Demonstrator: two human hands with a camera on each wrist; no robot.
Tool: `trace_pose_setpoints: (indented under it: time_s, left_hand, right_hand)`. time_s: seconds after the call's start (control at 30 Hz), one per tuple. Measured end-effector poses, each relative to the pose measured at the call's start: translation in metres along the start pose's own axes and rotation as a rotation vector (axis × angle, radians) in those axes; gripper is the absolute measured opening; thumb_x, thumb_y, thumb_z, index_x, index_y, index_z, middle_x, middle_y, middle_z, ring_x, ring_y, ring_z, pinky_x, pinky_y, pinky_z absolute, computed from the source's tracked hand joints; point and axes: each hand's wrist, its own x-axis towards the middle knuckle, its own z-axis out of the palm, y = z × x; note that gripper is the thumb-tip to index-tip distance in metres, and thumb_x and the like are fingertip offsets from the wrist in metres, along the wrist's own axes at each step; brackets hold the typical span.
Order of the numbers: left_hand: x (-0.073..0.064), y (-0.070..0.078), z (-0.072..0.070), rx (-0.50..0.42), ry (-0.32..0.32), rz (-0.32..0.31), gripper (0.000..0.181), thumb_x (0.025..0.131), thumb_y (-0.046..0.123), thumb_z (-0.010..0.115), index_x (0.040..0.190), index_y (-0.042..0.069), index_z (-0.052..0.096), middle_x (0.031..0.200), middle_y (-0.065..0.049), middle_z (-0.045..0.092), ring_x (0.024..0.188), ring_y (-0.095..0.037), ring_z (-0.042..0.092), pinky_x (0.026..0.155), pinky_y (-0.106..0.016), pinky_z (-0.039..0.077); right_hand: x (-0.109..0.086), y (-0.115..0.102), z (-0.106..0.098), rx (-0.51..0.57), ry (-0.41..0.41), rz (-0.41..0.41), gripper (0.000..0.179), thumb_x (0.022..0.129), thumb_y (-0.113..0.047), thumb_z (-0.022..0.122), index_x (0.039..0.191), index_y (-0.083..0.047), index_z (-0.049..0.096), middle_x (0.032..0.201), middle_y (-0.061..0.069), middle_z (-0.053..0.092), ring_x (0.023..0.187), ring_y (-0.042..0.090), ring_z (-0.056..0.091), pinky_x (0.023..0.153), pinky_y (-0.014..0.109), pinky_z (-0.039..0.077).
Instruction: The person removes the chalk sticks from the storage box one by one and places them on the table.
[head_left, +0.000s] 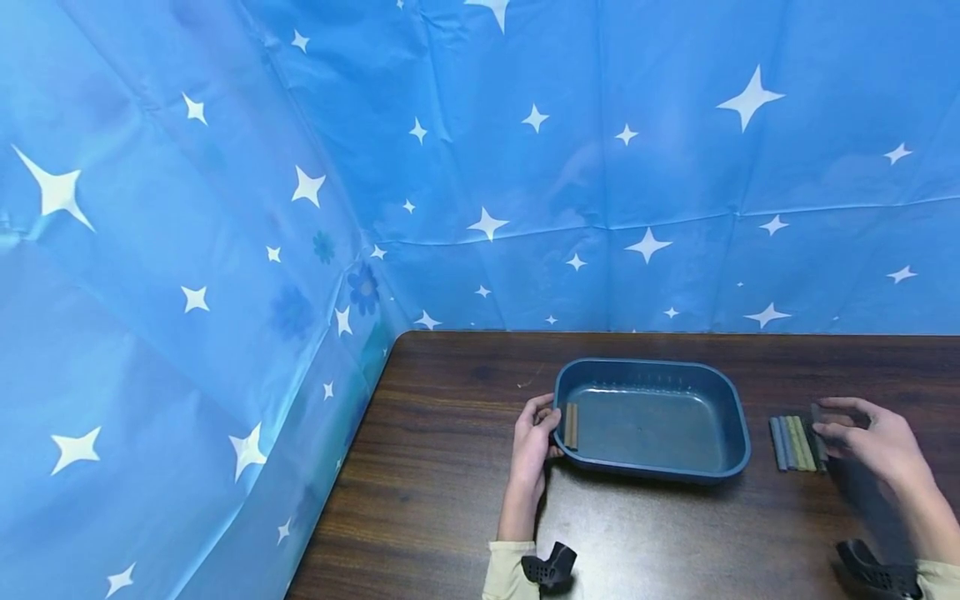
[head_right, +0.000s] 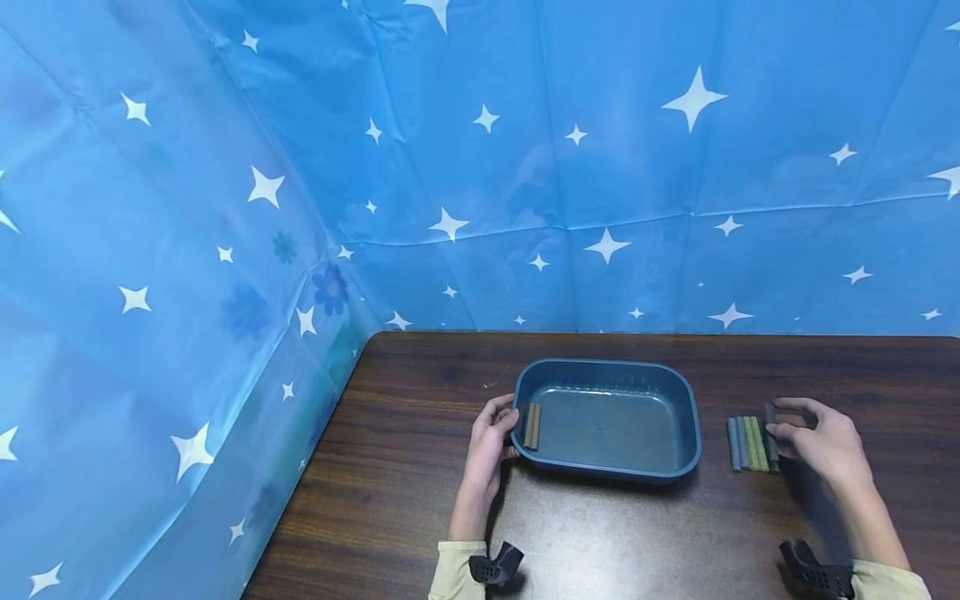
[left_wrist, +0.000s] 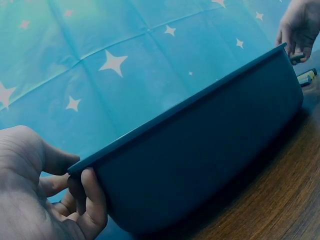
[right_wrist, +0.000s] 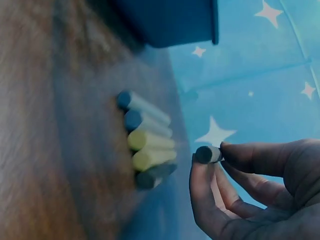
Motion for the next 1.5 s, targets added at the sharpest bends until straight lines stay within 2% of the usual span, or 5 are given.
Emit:
trace_pose_setpoints:
  time_s: [0.23,0.4,0.93,1.3,1.5]
  left_hand:
    - [-0.001,-0.001,0.000,-0.002,0.013,-0.003,0.036,0.100,0.009,0.059,0.134,-0.003,0.059,0.106,-0.013,0.061,0.071,-0.014,0.053,0.050,-0.020,0.044]
    - [-0.001,-0.002,0.000,0.000,0.007,-0.005,0.036,0.101,0.010,0.059,0.134,-0.003,0.059,0.104,-0.011,0.059,0.073,-0.015,0.053,0.051,-0.020,0.044]
    - [0.001,-0.004,0.001,0.003,0.005,0.002,0.035,0.101,0.010,0.058,0.133,-0.003,0.059,0.107,-0.012,0.059,0.075,-0.015,0.055,0.050,-0.020,0.045]
    - [0.002,-0.003,0.000,0.002,0.008,0.012,0.035,0.101,0.009,0.059,0.133,-0.005,0.059,0.102,-0.008,0.058,0.074,-0.014,0.054,0.049,-0.019,0.044]
    - [0.001,-0.002,0.001,-0.005,0.002,0.012,0.036,0.101,0.009,0.059,0.134,-0.005,0.059,0.104,-0.012,0.059,0.073,-0.014,0.053,0.049,-0.019,0.044]
  right_hand:
    - [0.002,0.013,0.002,-0.076,0.057,0.041,0.044,0.100,0.004,0.060,0.135,0.024,0.043,0.118,0.048,0.055,0.084,0.044,0.067,0.063,0.043,0.060]
    - [0.001,0.013,0.003,-0.172,0.086,0.080,0.043,0.099,0.000,0.060,0.134,0.021,0.045,0.123,0.047,0.051,0.102,0.058,0.057,0.078,0.061,0.053]
    - [-0.001,0.000,0.000,-0.175,0.151,0.161,0.038,0.108,-0.009,0.045,0.133,0.020,0.046,0.129,0.046,0.046,0.112,0.060,0.049,0.078,0.062,0.047]
    - [-0.013,-0.030,0.002,-0.174,0.139,-0.010,0.043,0.110,-0.019,0.046,0.131,0.019,0.052,0.115,0.041,0.057,0.092,0.050,0.061,0.061,0.045,0.051]
    - [-0.025,-0.053,0.006,-0.152,0.091,-0.071,0.044,0.111,-0.022,0.047,0.130,0.017,0.054,0.116,0.040,0.060,0.090,0.049,0.065,0.064,0.050,0.056]
